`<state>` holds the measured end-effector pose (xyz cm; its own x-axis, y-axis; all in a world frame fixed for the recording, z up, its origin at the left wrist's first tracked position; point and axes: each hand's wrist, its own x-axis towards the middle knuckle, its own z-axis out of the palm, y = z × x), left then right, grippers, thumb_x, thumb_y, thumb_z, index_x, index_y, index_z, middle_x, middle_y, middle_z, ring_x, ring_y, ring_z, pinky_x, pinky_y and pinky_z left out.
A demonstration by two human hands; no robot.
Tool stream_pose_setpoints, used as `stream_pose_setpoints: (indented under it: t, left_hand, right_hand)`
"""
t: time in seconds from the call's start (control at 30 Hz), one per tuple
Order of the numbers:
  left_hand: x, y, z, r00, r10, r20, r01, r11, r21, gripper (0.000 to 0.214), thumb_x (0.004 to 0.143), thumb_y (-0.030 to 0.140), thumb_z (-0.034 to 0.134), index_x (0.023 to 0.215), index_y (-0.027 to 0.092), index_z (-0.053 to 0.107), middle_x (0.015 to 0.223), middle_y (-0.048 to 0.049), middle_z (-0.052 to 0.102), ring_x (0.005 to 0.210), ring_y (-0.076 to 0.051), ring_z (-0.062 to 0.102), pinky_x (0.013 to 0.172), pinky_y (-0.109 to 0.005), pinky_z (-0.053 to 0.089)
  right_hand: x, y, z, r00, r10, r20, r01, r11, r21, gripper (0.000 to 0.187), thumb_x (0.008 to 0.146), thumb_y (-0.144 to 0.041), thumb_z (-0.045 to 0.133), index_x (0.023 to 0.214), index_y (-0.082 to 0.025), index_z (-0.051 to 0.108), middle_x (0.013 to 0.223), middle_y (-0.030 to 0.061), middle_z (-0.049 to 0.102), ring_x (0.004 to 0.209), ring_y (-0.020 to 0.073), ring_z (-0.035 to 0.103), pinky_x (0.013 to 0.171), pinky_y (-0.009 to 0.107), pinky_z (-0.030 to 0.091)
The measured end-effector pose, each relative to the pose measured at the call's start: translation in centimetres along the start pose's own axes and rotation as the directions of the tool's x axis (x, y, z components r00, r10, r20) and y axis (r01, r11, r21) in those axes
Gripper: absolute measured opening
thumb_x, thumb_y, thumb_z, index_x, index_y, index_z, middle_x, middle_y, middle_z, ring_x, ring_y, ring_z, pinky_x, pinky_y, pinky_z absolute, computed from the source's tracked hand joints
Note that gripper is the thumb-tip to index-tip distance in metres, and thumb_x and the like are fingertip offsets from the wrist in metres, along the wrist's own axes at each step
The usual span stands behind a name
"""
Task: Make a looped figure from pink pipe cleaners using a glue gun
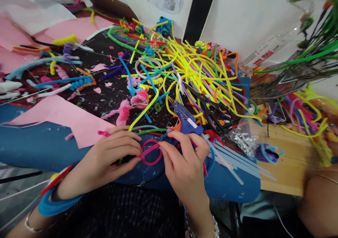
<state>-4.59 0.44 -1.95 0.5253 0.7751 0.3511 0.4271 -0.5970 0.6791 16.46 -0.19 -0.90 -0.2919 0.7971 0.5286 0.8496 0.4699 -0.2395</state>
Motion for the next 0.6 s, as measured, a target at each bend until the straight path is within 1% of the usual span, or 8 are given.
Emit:
stream_pose_setpoints:
  t: [0.2,0.3,0.37,0.5,0.6]
  left_hand:
    - [0.0,-0.1,0.0,1.0,0.012,-0.004,-0.012,1.0,0.008,0.004,0.093,0.015,0.06,0.093,0.017,0.063,0.095,-0.0013,0.069,0.102,-0.016,0.06,0.101,-0.034,0.043]
    - [0.0,-0.2,0.0,1.0,0.01,-0.006,-0.01,1.0,0.009,0.004,0.093,0.015,0.06,0.092,0.018,0.063,0.095,-0.0013,0.069,0.101,-0.016,0.06,0.1,-0.033,0.043]
    - [0.0,-0.2,0.1,1.0,0.011,-0.011,-0.011,1.0,0.005,0.004,0.093,0.015,0.061,0.092,0.018,0.063,0.094,-0.0012,0.069,0.1,-0.016,0.06,0.099,-0.032,0.044]
    - [0.0,-0.2,0.1,1.0,0.014,-0.023,-0.014,1.0,0.0,0.004,0.093,0.015,0.061,0.091,0.017,0.063,0.093,-0.0012,0.068,0.1,-0.015,0.061,0.099,-0.032,0.043]
    - [0.0,-0.2,0.1,1.0,0.015,-0.027,-0.015,1.0,-0.006,0.004,0.092,0.014,0.061,0.091,0.017,0.063,0.093,-0.0014,0.068,0.1,-0.016,0.061,0.099,-0.031,0.044]
  right_hand:
    - [0.1,-0.3,0.2,0.999,0.046,-0.024,-0.046,0.999,0.001,0.009,0.087,-0.016,0.069,0.084,-0.02,0.076,0.104,0.0079,0.07,0.102,0.027,0.049,0.089,0.043,0.041]
    - [0.2,-0.3,0.1,0.998,0.059,-0.009,-0.059,0.998,0.011,0.008,0.086,-0.017,0.07,0.084,-0.02,0.077,0.106,0.0077,0.07,0.102,0.027,0.049,0.09,0.044,0.04]
    - [0.2,-0.1,-0.1,0.998,0.058,0.019,-0.058,0.998,0.027,0.008,0.087,-0.017,0.069,0.087,-0.021,0.077,0.109,0.0073,0.069,0.103,0.0271,0.048,0.091,0.045,0.04]
    - [0.1,0.3,-0.8,0.997,0.047,0.066,-0.05,0.998,0.045,0.014,0.089,-0.017,0.067,0.097,-0.021,0.077,0.113,0.0078,0.066,0.106,0.0273,0.048,0.092,0.044,0.039]
    - [0.0,0.3,-1.1,0.997,0.045,0.061,-0.047,0.998,0.034,0.013,0.088,-0.018,0.068,0.097,-0.021,0.077,0.113,0.0081,0.066,0.106,0.0275,0.048,0.093,0.045,0.038]
